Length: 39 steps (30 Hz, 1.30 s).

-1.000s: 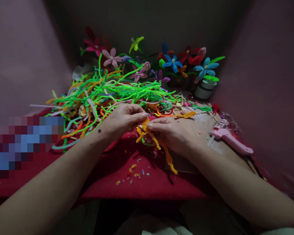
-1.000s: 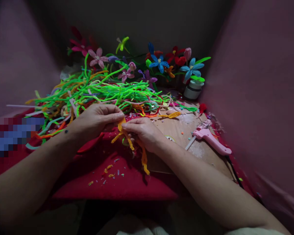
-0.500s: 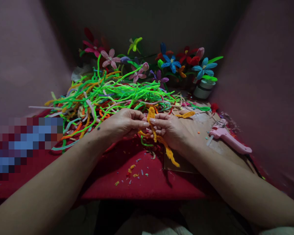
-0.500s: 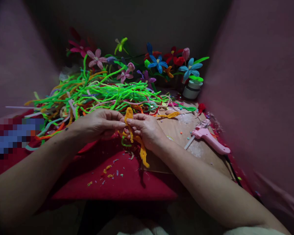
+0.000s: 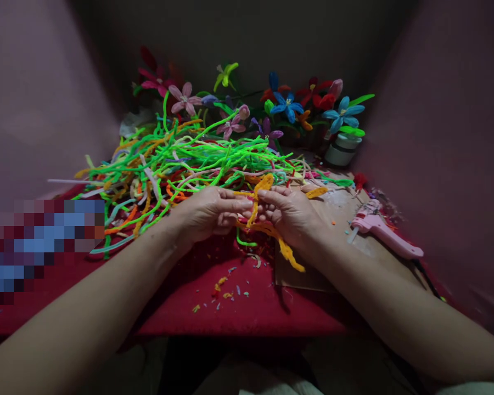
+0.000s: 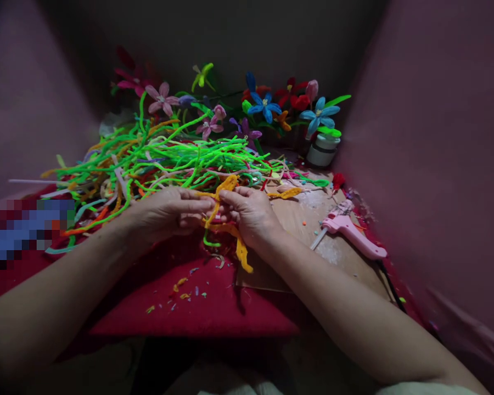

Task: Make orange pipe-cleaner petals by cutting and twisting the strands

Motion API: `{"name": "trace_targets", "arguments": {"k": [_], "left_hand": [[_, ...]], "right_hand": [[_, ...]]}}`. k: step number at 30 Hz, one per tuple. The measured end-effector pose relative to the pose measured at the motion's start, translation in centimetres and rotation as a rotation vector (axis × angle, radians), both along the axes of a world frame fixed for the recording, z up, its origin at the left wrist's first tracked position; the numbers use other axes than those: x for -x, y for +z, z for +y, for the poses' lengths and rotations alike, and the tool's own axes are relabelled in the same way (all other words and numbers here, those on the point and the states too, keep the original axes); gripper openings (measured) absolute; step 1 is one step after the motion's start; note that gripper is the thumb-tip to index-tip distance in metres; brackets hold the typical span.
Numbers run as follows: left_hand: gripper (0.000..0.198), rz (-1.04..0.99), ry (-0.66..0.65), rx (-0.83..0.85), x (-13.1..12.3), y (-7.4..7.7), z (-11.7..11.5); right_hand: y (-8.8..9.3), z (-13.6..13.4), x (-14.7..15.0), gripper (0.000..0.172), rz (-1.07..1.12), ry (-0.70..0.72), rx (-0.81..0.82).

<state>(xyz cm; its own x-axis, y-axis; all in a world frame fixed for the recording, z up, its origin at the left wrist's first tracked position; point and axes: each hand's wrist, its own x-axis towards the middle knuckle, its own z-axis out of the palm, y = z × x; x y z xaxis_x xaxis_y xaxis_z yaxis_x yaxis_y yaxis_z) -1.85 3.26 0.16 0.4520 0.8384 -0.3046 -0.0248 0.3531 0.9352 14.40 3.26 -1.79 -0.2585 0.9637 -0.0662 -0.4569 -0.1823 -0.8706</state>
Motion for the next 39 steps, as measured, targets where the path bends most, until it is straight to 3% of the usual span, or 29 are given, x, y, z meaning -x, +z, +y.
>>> {"name": "trace_targets", "arguments": {"k": [3, 10, 13, 20, 26, 31, 39], "left_hand": [[0.015, 0.009, -0.042, 0.027, -0.7, -0.4, -0.4], [0.01, 0.147, 0.054, -0.136, -1.1, 0.1, -1.1], [0.007, 0.238, 0.06, -0.238, -1.1, 0.7, -1.3], [0.007, 0.317, -0.027, -0.304, -0.4, 1.1, -1.2], [0.014, 0.43, -0.06, -0.461, -0.6, 1.7, -1.5], [0.02, 0.536, -0.119, -0.704, -0.6, 1.6, -1.6], [0.029, 1.273, -0.075, -1.306, -1.1, 0.1, -2.4]], "right_hand": [[-0.2, 0.0, 0.0, 0.019, -0.01, -0.005, -0.033], [-0.3, 0.0, -0.2, 0.013, -0.114, -0.018, -0.132], [0.0, 0.0, -0.1, 0.012, -0.062, -0.007, -0.062], [0.8, -0.1, -0.2, 0.005, 0.004, 0.041, 0.169], [1.5, 0.1, -0.6, 0.007, 0.037, 0.133, 0.257], [2.1, 0.1, -0.7, 0.011, -0.006, 0.131, 0.37], [2.1, -0.1, -0.4, 0.02, 0.092, 0.079, 0.431]]}}
